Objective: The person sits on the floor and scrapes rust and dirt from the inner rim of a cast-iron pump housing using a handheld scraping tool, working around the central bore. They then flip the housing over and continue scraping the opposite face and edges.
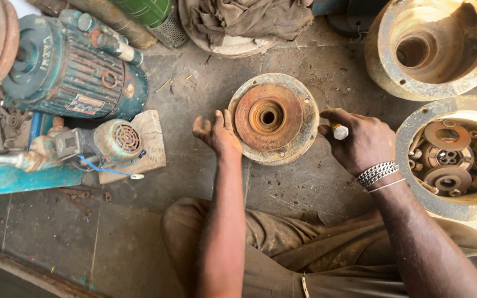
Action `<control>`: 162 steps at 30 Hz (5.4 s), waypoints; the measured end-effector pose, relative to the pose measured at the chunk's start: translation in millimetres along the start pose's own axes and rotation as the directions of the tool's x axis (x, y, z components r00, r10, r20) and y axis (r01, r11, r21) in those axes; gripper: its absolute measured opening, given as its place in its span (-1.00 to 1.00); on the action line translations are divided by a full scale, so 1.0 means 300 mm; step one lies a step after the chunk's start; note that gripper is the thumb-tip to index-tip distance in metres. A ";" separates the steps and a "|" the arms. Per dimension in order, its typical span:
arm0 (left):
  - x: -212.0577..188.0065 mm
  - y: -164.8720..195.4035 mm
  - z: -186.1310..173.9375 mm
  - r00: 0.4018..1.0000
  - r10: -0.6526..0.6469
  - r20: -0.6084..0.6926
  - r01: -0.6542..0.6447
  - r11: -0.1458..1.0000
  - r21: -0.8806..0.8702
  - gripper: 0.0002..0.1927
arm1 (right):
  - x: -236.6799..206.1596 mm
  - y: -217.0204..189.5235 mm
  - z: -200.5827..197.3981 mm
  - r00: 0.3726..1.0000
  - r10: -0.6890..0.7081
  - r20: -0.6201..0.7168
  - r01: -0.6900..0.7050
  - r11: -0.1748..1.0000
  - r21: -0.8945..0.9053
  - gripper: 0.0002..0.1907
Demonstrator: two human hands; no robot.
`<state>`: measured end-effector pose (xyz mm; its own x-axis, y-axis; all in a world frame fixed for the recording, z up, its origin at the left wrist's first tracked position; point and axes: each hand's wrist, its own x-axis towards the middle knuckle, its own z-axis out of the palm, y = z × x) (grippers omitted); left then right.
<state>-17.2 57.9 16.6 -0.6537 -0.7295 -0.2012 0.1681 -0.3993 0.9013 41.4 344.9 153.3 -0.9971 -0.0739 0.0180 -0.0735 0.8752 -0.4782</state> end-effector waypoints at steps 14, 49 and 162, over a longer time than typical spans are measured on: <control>-0.177 0.051 0.185 0.711 -0.410 0.571 -0.614 0.034 0.789 -0.70 | -0.019 -0.040 -0.016 0.998 0.035 0.048 -0.033 0.998 -0.046 -0.67; -0.304 0.088 0.236 0.748 -0.219 0.627 -0.636 0.034 0.771 -0.89 | -0.026 0.177 -0.144 0.974 0.089 -0.209 -0.071 0.993 0.092 -0.74; -0.422 -0.090 0.225 0.821 -0.269 0.503 -0.562 -0.226 0.796 0.29 | -0.115 0.274 -0.296 0.981 0.084 -0.173 -0.042 0.971 0.237 -0.72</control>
<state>11.2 198.7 43.7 -0.9534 -0.2121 -0.2148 -0.2579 0.9420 0.2146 67.9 461.8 191.3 -0.9880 0.0841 0.1293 -0.0252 0.7392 -0.6730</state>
